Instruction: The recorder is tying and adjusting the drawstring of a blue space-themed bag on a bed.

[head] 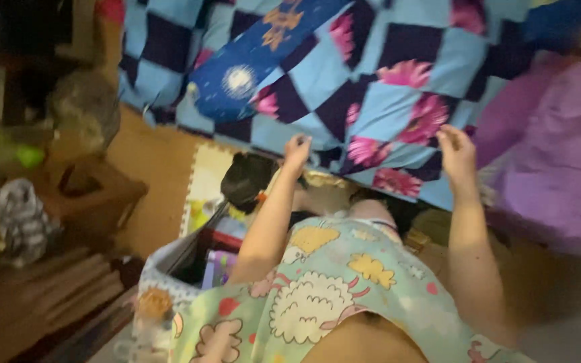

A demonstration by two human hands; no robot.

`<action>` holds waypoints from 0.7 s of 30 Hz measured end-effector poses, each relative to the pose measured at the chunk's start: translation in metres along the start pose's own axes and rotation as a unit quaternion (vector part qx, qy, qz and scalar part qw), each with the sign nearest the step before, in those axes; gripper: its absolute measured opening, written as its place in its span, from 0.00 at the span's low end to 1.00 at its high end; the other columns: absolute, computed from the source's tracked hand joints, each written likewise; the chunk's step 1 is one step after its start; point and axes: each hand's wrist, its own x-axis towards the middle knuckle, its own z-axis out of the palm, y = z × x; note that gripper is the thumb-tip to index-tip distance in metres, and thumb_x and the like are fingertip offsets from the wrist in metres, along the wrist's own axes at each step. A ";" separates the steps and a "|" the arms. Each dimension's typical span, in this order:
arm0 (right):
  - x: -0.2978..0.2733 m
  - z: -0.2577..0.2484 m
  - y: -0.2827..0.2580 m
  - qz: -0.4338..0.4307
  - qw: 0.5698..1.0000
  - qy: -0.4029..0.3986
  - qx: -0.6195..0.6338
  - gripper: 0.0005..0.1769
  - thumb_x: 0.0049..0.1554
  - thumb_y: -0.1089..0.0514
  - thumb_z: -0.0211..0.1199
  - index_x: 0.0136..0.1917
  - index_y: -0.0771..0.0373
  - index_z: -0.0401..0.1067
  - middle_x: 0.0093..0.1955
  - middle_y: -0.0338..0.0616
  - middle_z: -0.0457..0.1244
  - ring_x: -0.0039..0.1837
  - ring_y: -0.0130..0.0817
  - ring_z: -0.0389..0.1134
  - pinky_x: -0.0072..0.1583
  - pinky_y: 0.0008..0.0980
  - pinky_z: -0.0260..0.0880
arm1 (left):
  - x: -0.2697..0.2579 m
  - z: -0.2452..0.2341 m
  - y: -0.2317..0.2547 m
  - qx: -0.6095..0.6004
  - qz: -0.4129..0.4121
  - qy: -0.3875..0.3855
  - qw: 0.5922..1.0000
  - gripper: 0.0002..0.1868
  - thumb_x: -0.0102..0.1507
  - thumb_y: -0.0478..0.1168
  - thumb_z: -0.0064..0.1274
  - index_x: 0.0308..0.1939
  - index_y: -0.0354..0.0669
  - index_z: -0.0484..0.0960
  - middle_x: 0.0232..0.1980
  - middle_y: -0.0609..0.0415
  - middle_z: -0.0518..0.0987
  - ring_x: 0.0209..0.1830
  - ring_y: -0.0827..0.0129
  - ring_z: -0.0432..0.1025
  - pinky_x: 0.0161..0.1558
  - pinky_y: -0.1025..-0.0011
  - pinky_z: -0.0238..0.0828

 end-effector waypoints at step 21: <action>-0.037 0.310 -0.189 0.051 0.986 -0.108 0.118 0.17 0.68 0.57 0.57 0.67 0.64 0.71 0.58 0.39 0.70 0.57 0.24 0.71 0.56 0.23 0.69 | 0.093 -0.312 0.022 -0.504 -0.099 -0.076 0.854 0.09 0.67 0.48 0.54 0.48 0.51 0.77 0.49 0.60 0.82 0.50 0.70 0.76 0.54 0.59 0.72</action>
